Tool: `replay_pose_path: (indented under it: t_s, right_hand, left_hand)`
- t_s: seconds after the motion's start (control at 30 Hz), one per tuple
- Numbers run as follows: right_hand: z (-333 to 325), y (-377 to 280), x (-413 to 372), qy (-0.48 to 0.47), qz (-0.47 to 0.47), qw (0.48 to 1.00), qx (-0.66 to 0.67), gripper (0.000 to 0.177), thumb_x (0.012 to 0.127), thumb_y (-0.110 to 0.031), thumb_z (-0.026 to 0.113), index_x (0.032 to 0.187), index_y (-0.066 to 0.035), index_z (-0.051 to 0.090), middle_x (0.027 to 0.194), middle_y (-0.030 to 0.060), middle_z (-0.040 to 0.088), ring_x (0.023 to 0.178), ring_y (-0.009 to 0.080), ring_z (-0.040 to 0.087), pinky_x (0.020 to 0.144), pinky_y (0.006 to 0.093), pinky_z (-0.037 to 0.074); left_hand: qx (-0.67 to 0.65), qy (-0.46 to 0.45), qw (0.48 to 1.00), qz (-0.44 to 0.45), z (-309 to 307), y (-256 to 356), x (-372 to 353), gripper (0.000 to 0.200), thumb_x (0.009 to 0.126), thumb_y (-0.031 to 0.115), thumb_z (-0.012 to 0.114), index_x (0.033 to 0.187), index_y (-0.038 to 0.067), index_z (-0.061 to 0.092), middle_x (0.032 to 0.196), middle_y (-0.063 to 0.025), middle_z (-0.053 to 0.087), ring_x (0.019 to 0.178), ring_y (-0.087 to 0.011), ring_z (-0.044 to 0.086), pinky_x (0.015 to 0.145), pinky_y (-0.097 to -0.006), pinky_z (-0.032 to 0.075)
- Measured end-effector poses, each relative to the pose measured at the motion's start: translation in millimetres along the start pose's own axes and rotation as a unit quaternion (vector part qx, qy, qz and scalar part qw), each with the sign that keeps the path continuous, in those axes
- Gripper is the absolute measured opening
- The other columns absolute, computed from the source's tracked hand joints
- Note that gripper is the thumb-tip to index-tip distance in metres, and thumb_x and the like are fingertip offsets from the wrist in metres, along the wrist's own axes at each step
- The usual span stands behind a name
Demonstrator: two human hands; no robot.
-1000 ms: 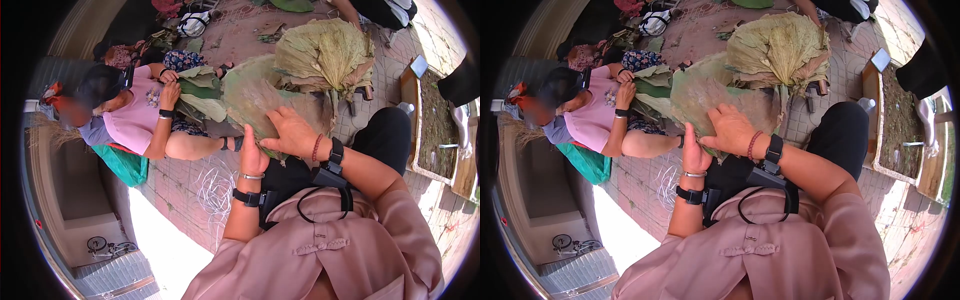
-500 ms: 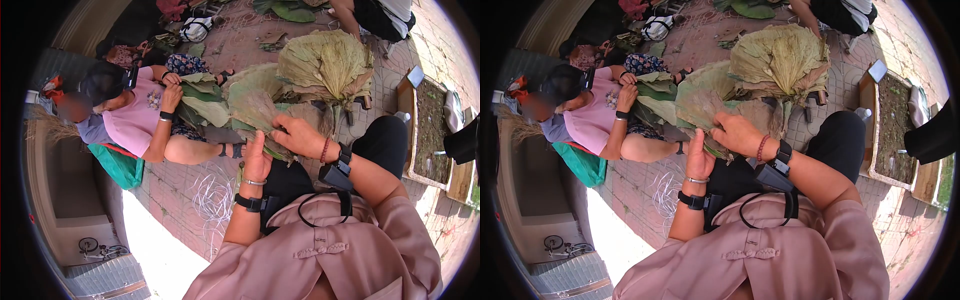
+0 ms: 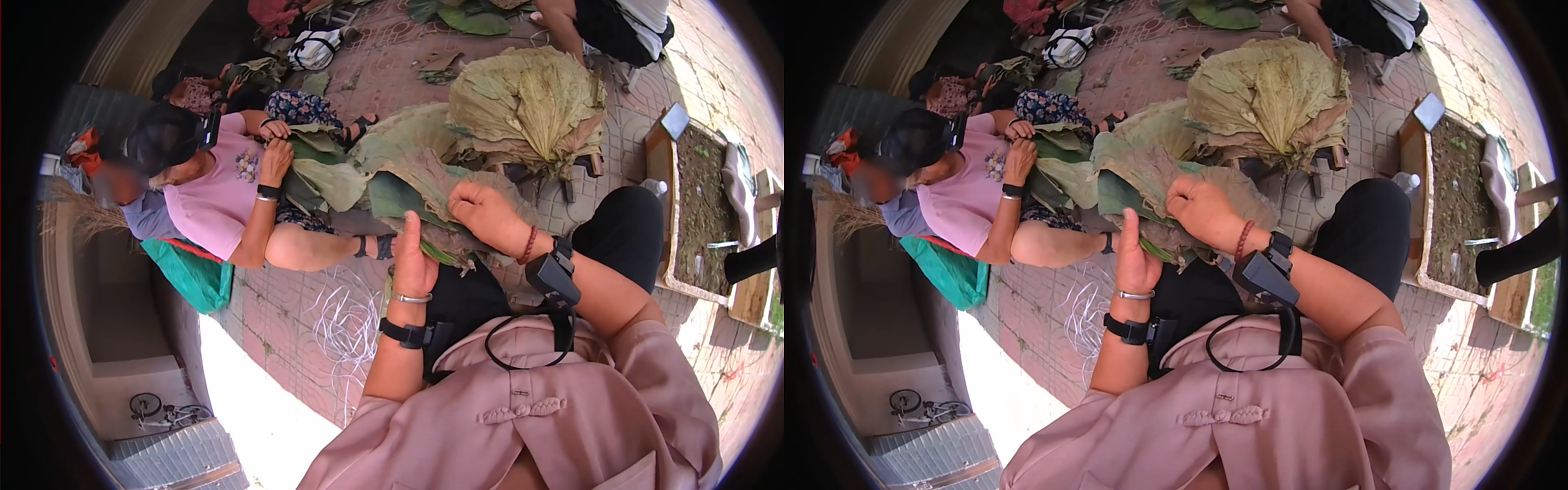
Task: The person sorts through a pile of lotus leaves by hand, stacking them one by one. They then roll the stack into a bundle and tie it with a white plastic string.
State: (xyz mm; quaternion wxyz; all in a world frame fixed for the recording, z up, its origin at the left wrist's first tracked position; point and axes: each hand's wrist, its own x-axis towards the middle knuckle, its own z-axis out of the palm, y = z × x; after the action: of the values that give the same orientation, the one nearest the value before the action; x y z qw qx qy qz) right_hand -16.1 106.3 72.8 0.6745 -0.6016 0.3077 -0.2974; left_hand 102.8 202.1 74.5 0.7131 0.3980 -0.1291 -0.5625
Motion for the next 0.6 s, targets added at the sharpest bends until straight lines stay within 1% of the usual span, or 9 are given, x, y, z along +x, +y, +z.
replay_pose_path:
  t_s: [0.03, 0.1, 0.23, 0.3, 0.33, 0.4, 0.43, 0.53, 0.6]
  right_hand:
    - [2.0, -4.8, -5.5, 0.003, -0.008, 0.999, -0.041, 0.013, 0.084, -0.013, 0.051, 0.081, -0.001, 0.056, 0.065, 0.0047, 0.052, 0.064, 0.0111, 0.047, 0.059, 0.0273, 0.041]
    - [6.2, -5.7, -10.3, 0.016, -0.032, 0.994, -0.102, 0.014, 0.084, -0.014, 0.052, 0.08, -0.001, 0.055, 0.064, 0.0081, 0.053, 0.064, 0.0123, 0.048, 0.058, 0.0293, 0.041]
    - [7.2, -10.2, -11.5, 0.019, -0.034, 0.99, -0.135, 0.016, 0.083, -0.016, 0.055, 0.086, 0.0, 0.054, 0.069, 0.0117, 0.055, 0.065, 0.0171, 0.052, 0.061, 0.0317, 0.044]
    - [9.3, -19.7, -16.3, 0.024, -0.051, 0.976, -0.211, 0.026, 0.081, -0.02, 0.059, 0.095, 0.001, 0.052, 0.079, 0.0161, 0.059, 0.071, 0.0252, 0.058, 0.064, 0.0356, 0.046]
    - [10.2, -17.0, -15.7, 0.025, -0.05, 0.976, -0.211, 0.026, 0.081, -0.02, 0.059, 0.095, 0.001, 0.052, 0.079, 0.0161, 0.059, 0.071, 0.0252, 0.058, 0.064, 0.0356, 0.046]
    - [12.5, -7.8, -11.4, 0.044, -0.141, 0.956, -0.254, 0.034, 0.079, -0.022, 0.06, 0.102, 0.002, 0.05, 0.091, 0.0212, 0.06, 0.081, 0.0341, 0.06, 0.067, 0.0407, 0.047]
    - [10.9, -4.2, -8.3, 0.045, -0.142, 0.956, -0.254, 0.034, 0.079, -0.022, 0.06, 0.102, 0.002, 0.05, 0.091, 0.0212, 0.06, 0.081, 0.0341, 0.06, 0.067, 0.0407, 0.047]
    - [5.0, -3.0, 0.2, -0.008, -0.112, 0.961, -0.251, 0.03, 0.08, -0.019, 0.058, 0.099, 0.002, 0.051, 0.091, 0.025, 0.06, 0.084, 0.04, 0.058, 0.068, 0.0446, 0.047]
    - [2.3, -10.9, 2.6, -0.024, -0.05, 0.947, -0.317, 0.023, 0.081, -0.015, 0.055, 0.097, 0.002, 0.052, 0.084, 0.0263, 0.058, 0.081, 0.0427, 0.056, 0.067, 0.045, 0.046]
  left_hand:
    - [0.0, -0.001, 1.0, 0.0, 0.6, -0.9, 2.1, 0.036, 0.092, 0.021, 0.052, 0.122, 0.003, 0.045, 0.119, -0.0068, 0.054, 0.106, -0.0183, 0.054, 0.092, -0.0345, 0.044]
    - [0.003, 0.055, 0.998, 0.019, 0.5, -3.4, 6.7, 0.029, 0.09, 0.013, 0.053, 0.114, -0.003, 0.05, 0.112, -0.0086, 0.057, 0.099, -0.0182, 0.057, 0.086, -0.032, 0.047]
    - [0.061, 0.037, 0.997, 0.042, -2.8, -3.3, 4.0, 0.026, 0.087, 0.005, 0.054, 0.111, -0.004, 0.052, 0.11, -0.0094, 0.058, 0.097, -0.0191, 0.058, 0.085, -0.0315, 0.048]
    - [0.057, 0.048, 0.996, 0.047, -3.2, -4.1, 1.1, 0.028, 0.083, -0.003, 0.054, 0.11, -0.005, 0.053, 0.107, -0.0091, 0.06, 0.094, -0.0188, 0.059, 0.083, -0.0312, 0.048]
    - [0.057, 0.047, 0.996, 0.046, -6.8, -6.3, 1.7, 0.028, 0.083, -0.003, 0.054, 0.11, -0.005, 0.053, 0.107, -0.0091, 0.06, 0.094, -0.0188, 0.059, 0.083, -0.0312, 0.048]
    - [0.161, 0.05, 0.984, 0.059, -14.4, -11.0, 6.0, 0.031, 0.084, -0.004, 0.05, 0.116, -0.003, 0.049, 0.11, -0.0102, 0.058, 0.096, -0.0213, 0.059, 0.084, -0.0321, 0.048]
    - [0.161, 0.05, 0.984, 0.06, -18.0, -13.6, 7.7, 0.031, 0.084, -0.004, 0.05, 0.116, -0.003, 0.049, 0.11, -0.0102, 0.058, 0.096, -0.0213, 0.059, 0.084, -0.0321, 0.048]
    - [0.183, 0.058, 0.979, 0.073, -17.4, -15.0, 8.3, 0.032, 0.084, -0.004, 0.051, 0.116, -0.004, 0.049, 0.11, -0.0103, 0.058, 0.095, -0.0219, 0.06, 0.085, -0.0319, 0.048]
    - [0.132, 0.05, 0.988, 0.061, -12.7, -12.5, 7.2, 0.031, 0.084, -0.004, 0.053, 0.114, -0.003, 0.05, 0.109, -0.0104, 0.059, 0.095, -0.0219, 0.06, 0.085, -0.0321, 0.048]
